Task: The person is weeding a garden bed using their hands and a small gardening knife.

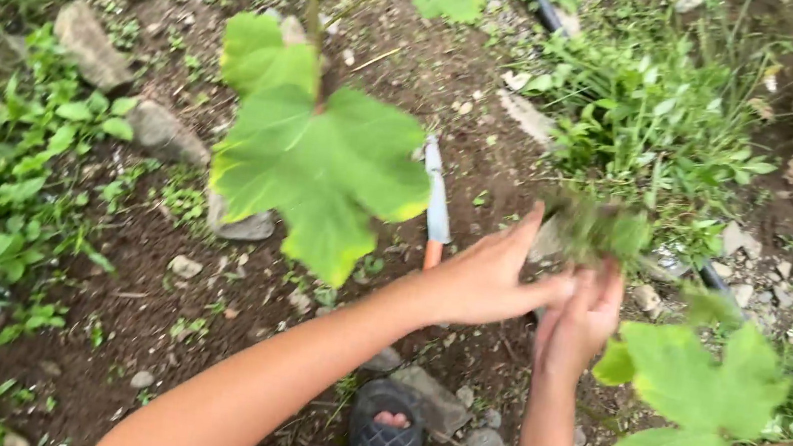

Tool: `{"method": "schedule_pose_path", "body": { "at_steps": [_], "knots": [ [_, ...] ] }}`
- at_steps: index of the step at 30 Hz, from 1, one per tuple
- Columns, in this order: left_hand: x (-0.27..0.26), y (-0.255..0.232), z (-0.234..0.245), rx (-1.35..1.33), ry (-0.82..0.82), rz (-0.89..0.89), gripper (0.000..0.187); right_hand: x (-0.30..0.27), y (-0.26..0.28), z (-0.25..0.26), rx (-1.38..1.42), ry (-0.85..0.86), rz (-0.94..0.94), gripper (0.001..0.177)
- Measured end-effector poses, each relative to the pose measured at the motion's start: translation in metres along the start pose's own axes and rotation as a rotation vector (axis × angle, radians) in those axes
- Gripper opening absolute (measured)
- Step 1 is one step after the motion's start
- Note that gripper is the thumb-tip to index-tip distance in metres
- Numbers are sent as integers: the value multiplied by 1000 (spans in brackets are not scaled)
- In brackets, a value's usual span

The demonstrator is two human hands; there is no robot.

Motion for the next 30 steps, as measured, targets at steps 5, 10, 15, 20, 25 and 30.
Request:
{"method": "schedule_pose_path", "body": {
  "at_steps": [5, 10, 15, 20, 25, 30],
  "knots": [
    [-4, 24, 12, 190, -54, -55, 63, 20, -35, 3, -156, 28, -18, 52],
    [-130, 108, 63, 716, 351, 459, 48, -56, -133, -39, -493, 439, -158, 35],
    [-278, 137, 139, 1002, 505, 863, 49, -141, -243, -65, -482, 864, -198, 26],
    [-350, 118, 178, 1037, 218, 915, 44, -177, -222, -127, -797, 1022, 282, 28],
    [-364, 147, 191, 937, 103, 975, 46, -190, -226, -172, -902, 1071, 418, 45],
    [-337, 207, 215, 826, -284, 831, 34, -199, -255, -194, -1007, 1121, 641, 40]
  ]
}}
Point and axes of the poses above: each hand's wrist, its own x-axis towards the middle knuckle, its own z-axis out of the back of the hand, y = z × x, the point moved 9 cm from there along x, towards the middle knuckle, and after that the axes turned 11 degrees about -y, right-handed, at the moved point
